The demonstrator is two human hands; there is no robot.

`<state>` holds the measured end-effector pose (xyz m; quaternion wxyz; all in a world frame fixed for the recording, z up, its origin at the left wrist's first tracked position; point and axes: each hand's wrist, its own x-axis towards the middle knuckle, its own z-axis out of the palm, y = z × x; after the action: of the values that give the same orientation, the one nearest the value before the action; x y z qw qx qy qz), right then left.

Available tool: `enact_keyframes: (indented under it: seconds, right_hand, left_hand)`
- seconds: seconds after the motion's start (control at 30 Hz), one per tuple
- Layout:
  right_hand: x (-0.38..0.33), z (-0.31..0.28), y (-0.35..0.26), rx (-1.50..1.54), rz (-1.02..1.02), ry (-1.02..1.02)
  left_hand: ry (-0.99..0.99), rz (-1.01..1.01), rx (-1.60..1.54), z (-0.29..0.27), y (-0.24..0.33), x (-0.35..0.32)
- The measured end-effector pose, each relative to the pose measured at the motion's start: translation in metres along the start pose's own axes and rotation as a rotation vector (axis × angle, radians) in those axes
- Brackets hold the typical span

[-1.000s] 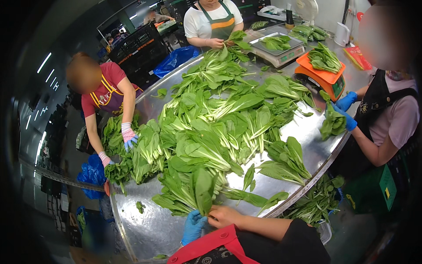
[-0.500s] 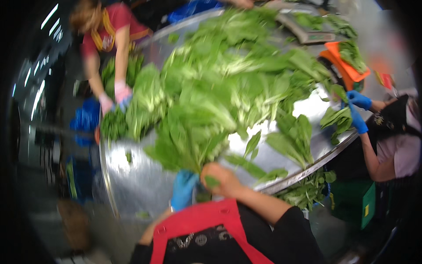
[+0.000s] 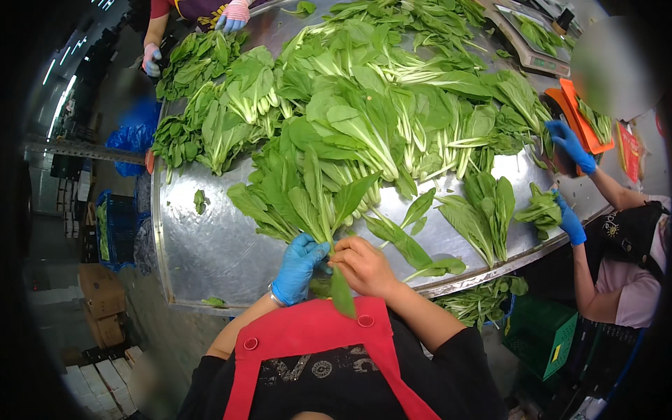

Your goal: The person trims leafy green vegetables by hand on a metal table, removing outer leaves and unwanted parts. The trimmed vegetables are placed in a pile on the table while the person continues processing the remaining bunches.

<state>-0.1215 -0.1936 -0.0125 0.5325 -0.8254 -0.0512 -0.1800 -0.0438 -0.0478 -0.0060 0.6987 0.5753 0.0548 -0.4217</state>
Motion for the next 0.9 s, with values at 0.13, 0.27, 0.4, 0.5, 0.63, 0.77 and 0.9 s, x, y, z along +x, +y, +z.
enact_keyframes:
  seconds: [0.13,0.27,0.4,0.5,0.63,0.77,0.9]
  right_hand:
    - [-0.012,0.007,-0.006,0.649,0.263,0.229]
    - [-0.011,0.007,0.001,0.787,0.7,0.272]
    - [0.001,0.009,0.002,0.829,0.77,0.257]
    - [0.006,0.004,0.0,0.86,0.808,0.146]
    - [0.001,0.001,0.0,0.87,0.813,0.126]
    - [-0.007,0.0,-0.004,0.888,0.77,0.226]
    - [-0.012,-0.001,-0.011,0.775,0.839,0.242]
  left_hand:
    - [-0.016,0.023,-0.028,-0.001,0.002,0.003]
    - [-0.042,-0.002,0.038,0.001,0.012,0.001]
    - [-0.091,-0.04,0.037,0.005,0.019,-0.007]
    - [-0.129,-0.029,0.018,0.002,0.015,-0.01]
    - [-0.16,-0.033,0.033,0.003,0.012,-0.013]
    - [-0.162,0.005,0.021,0.007,0.01,-0.016]
    - [-0.131,0.064,-0.066,-0.009,0.007,-0.013]
